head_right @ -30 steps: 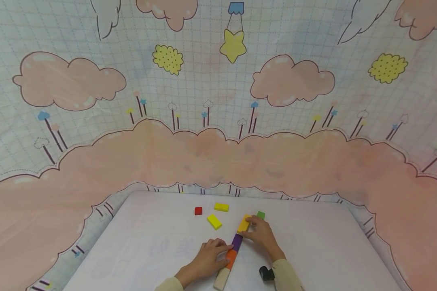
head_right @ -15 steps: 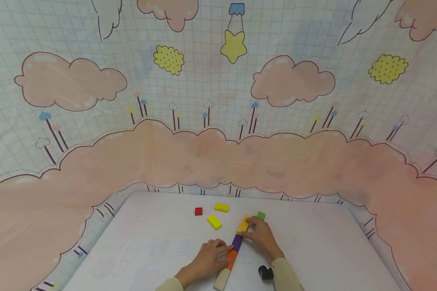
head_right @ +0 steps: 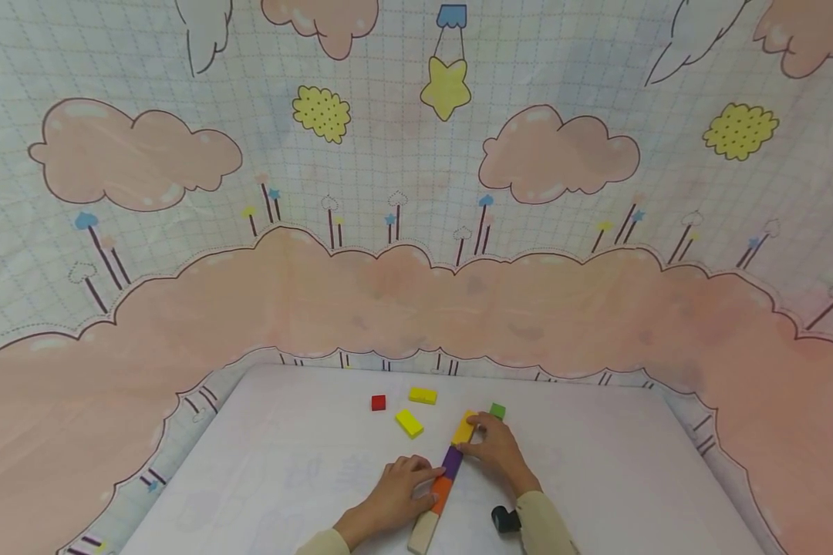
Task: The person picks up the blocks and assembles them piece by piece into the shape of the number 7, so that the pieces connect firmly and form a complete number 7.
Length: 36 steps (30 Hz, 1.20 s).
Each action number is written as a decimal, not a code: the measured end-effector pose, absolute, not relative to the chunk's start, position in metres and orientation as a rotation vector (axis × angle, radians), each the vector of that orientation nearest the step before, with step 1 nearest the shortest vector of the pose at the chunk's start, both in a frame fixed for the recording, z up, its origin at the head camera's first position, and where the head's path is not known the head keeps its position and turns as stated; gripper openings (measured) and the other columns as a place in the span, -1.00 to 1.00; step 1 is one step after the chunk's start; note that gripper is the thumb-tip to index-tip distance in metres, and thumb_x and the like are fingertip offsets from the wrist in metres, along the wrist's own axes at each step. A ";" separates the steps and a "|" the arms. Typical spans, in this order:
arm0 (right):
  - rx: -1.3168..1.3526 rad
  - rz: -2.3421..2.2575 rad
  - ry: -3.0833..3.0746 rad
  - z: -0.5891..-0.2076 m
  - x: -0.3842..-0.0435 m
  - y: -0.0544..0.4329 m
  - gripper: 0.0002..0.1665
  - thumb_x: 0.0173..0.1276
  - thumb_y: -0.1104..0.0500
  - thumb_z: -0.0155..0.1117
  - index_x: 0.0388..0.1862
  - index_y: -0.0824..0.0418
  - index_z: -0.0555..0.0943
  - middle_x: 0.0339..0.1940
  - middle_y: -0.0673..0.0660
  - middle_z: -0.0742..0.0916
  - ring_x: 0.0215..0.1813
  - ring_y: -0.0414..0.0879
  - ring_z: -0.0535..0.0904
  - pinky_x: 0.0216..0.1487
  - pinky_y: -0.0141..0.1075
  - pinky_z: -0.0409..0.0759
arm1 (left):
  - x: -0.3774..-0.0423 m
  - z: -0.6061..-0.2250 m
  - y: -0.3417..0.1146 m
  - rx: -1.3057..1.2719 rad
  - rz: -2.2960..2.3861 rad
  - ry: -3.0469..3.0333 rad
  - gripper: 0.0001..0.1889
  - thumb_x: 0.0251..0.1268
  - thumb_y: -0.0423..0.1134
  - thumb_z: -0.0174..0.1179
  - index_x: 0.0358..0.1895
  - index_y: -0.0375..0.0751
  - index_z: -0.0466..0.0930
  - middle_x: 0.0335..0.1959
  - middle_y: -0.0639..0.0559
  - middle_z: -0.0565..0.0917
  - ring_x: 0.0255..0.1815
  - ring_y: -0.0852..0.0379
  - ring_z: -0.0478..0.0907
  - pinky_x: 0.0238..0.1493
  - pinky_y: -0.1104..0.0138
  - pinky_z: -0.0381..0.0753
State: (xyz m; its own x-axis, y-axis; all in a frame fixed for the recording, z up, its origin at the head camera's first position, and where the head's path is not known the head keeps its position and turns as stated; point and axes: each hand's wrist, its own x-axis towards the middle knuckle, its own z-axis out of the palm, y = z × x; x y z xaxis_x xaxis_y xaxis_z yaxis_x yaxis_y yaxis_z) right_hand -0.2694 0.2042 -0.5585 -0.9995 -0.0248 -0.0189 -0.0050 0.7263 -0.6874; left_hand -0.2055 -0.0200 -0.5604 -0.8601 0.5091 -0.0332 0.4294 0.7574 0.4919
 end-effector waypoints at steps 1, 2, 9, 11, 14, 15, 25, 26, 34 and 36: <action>-0.026 -1.153 2.892 -0.559 -0.270 0.204 -0.32 0.10 -0.02 0.52 0.19 0.18 0.58 0.37 0.31 0.52 0.40 0.29 0.39 0.38 0.21 0.32 | -0.205 -0.560 -0.020 0.749 0.720 2.787 -0.52 0.32 0.10 0.21 0.31 0.34 0.48 0.06 0.22 0.52 0.02 0.20 0.36 0.05 0.23 0.37; -0.028 -1.151 2.892 -0.559 -0.270 0.204 -0.32 0.10 -0.02 0.52 0.19 0.18 0.57 0.38 0.31 0.51 0.40 0.29 0.38 0.39 0.22 0.31 | -0.205 -0.560 -0.020 0.748 0.721 2.787 -0.52 0.32 0.10 0.21 0.31 0.33 0.48 0.06 0.22 0.52 0.02 0.20 0.36 0.05 0.23 0.37; -0.049 -1.138 2.894 -0.562 -0.271 0.205 -0.33 0.10 -0.01 0.52 0.19 0.16 0.57 0.39 0.31 0.50 0.41 0.29 0.38 0.39 0.21 0.31 | -0.205 -0.559 -0.020 0.744 0.730 2.785 -0.53 0.32 0.10 0.21 0.31 0.33 0.49 0.07 0.21 0.52 0.02 0.20 0.36 0.04 0.23 0.37; -0.058 -1.136 2.894 -0.562 -0.272 0.205 -0.33 0.10 -0.02 0.52 0.18 0.16 0.57 0.39 0.31 0.49 0.41 0.29 0.37 0.40 0.21 0.31 | -0.204 -0.559 -0.020 0.742 0.736 2.780 -0.53 0.32 0.10 0.22 0.30 0.33 0.49 0.07 0.22 0.52 0.02 0.20 0.36 0.04 0.23 0.36; -0.071 -1.145 2.891 -0.562 -0.272 0.206 -0.34 0.10 -0.03 0.52 0.17 0.15 0.58 0.40 0.31 0.48 0.43 0.29 0.35 0.42 0.20 0.28 | -0.204 -0.559 -0.020 0.742 0.744 2.776 -0.53 0.32 0.10 0.21 0.30 0.33 0.49 0.07 0.22 0.52 0.02 0.20 0.35 0.04 0.23 0.35; -0.080 -1.146 2.892 -0.562 -0.272 0.206 -0.34 0.10 -0.03 0.52 0.17 0.16 0.58 0.40 0.32 0.48 0.43 0.30 0.35 0.42 0.21 0.28 | -0.204 -0.559 -0.020 0.742 0.745 2.775 -0.53 0.32 0.10 0.21 0.30 0.33 0.49 0.07 0.22 0.52 0.02 0.20 0.35 0.04 0.23 0.35; -0.110 -1.143 2.881 -0.561 -0.270 0.206 -0.40 0.11 0.04 0.51 0.15 0.12 0.59 0.41 0.31 0.47 0.41 0.28 0.38 0.41 0.20 0.29 | -0.204 -0.557 -0.019 0.732 0.755 2.777 -0.53 0.31 0.08 0.23 0.29 0.30 0.51 0.04 0.22 0.52 0.02 0.20 0.35 0.05 0.22 0.35; -0.120 -1.143 2.884 -0.561 -0.269 0.206 -0.42 0.12 0.05 0.51 0.14 0.12 0.59 0.41 0.32 0.47 0.40 0.28 0.39 0.41 0.20 0.30 | -0.204 -0.557 -0.019 0.730 0.754 2.779 -0.53 0.31 0.08 0.24 0.29 0.30 0.51 0.03 0.22 0.52 0.02 0.20 0.35 0.06 0.22 0.35; -0.129 -1.174 2.880 -0.561 -0.267 0.207 -0.44 0.27 0.08 0.38 0.24 0.15 0.54 0.38 0.28 0.51 0.42 0.26 0.37 0.43 0.20 0.27 | -0.203 -0.556 -0.019 0.722 0.764 2.775 -0.53 0.30 0.08 0.24 0.29 0.31 0.51 0.04 0.22 0.53 0.02 0.20 0.36 0.06 0.22 0.35; -0.102 -1.172 2.871 -0.560 -0.267 0.207 -0.39 0.29 0.07 0.37 0.31 0.15 0.49 0.38 0.26 0.51 0.43 0.24 0.37 0.44 0.19 0.26 | -0.203 -0.555 -0.019 0.719 0.765 2.775 -0.53 0.30 0.08 0.24 0.29 0.31 0.51 0.04 0.22 0.53 0.02 0.20 0.36 0.06 0.22 0.35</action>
